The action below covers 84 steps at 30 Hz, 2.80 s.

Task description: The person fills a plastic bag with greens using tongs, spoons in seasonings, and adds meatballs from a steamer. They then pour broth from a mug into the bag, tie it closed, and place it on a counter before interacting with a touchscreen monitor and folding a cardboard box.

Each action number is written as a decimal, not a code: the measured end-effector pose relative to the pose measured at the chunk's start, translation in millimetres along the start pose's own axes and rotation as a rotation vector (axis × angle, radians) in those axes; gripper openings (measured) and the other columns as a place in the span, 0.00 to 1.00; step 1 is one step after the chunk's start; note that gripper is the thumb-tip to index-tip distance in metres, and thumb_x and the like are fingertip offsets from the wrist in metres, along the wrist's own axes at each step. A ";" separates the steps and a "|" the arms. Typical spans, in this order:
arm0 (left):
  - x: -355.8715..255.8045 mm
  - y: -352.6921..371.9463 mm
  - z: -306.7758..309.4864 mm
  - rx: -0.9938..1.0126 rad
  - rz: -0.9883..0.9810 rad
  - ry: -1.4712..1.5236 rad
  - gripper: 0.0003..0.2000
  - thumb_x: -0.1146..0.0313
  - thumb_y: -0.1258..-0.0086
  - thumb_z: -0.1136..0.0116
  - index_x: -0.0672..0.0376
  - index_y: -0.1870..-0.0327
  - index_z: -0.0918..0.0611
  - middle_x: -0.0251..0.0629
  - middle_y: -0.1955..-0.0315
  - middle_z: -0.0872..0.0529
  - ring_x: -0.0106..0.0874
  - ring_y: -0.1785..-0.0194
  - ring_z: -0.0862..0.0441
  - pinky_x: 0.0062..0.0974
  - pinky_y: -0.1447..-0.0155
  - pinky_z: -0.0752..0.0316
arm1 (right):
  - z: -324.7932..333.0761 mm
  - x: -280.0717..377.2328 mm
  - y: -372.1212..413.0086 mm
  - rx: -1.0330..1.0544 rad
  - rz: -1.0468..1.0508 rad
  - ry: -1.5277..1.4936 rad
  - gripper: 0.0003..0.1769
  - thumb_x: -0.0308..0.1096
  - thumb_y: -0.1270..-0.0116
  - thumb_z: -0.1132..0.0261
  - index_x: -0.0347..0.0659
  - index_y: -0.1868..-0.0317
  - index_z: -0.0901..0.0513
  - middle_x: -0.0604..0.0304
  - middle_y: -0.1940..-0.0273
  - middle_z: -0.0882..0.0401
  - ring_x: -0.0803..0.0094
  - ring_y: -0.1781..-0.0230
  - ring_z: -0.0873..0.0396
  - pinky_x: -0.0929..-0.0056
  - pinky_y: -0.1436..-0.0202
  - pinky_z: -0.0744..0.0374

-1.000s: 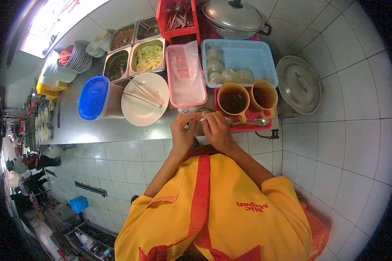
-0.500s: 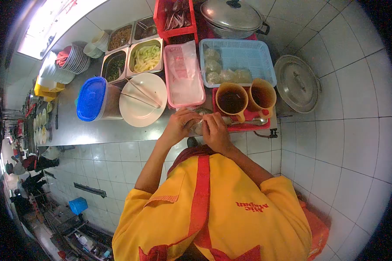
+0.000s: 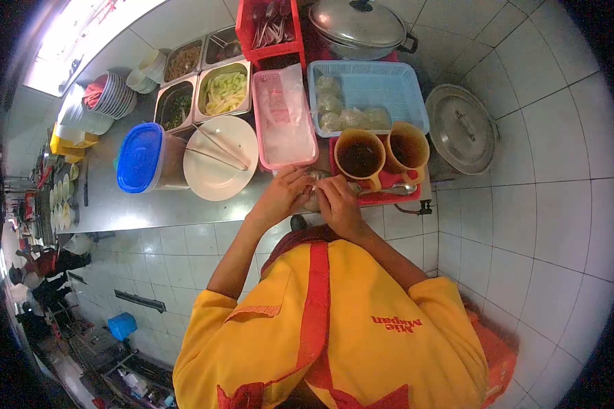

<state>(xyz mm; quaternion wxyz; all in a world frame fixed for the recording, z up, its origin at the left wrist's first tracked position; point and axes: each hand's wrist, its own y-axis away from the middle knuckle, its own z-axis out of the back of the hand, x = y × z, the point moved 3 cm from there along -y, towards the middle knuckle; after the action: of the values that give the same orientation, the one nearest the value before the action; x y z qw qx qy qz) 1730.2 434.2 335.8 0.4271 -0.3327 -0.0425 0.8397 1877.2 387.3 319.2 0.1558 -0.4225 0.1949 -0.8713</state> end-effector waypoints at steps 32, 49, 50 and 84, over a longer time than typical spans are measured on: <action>-4.5 10.5 -27.9 -0.402 0.068 0.079 0.17 0.73 0.57 0.31 0.63 0.63 0.20 0.40 0.63 0.16 0.39 0.60 0.23 0.34 0.55 0.27 | 5.3 -14.7 -16.6 0.055 -0.540 -0.170 0.08 0.29 0.51 0.31 0.33 0.75 0.20 0.56 0.81 0.21 0.72 0.81 0.23 0.73 0.76 0.27; 3.1 8.3 -20.5 -0.372 0.279 0.318 0.10 0.79 0.47 0.38 0.62 0.63 0.21 0.41 0.67 0.18 0.41 0.62 0.21 0.33 0.56 0.27 | 7.7 1.6 -21.7 0.198 -0.117 0.032 0.09 0.23 0.45 0.37 0.32 0.61 0.20 0.50 0.68 0.22 0.57 0.69 0.20 0.68 0.67 0.23; 3.1 8.2 -21.3 -0.371 0.296 0.334 0.10 0.79 0.47 0.38 0.62 0.63 0.21 0.42 0.67 0.18 0.42 0.62 0.22 0.34 0.56 0.27 | 7.1 -0.5 -21.3 0.209 -0.129 0.015 0.10 0.24 0.45 0.37 0.32 0.61 0.21 0.49 0.66 0.22 0.54 0.67 0.21 0.64 0.65 0.24; -19.8 17.1 -50.6 -0.362 0.298 -0.377 0.19 0.63 0.40 0.43 0.60 0.48 0.20 0.35 0.41 0.24 0.39 0.40 0.30 0.40 0.41 0.36 | 8.5 19.7 -20.2 0.055 -0.229 -0.242 0.03 0.25 0.34 0.42 0.33 0.65 0.25 0.51 0.67 0.24 0.56 0.65 0.24 0.68 0.59 0.27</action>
<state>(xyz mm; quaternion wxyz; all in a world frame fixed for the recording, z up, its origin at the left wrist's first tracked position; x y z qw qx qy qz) 1756.7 397.8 300.9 0.2174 -0.2442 -0.2207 0.9189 1870.1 394.6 346.9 0.0896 -0.5394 0.1013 -0.8311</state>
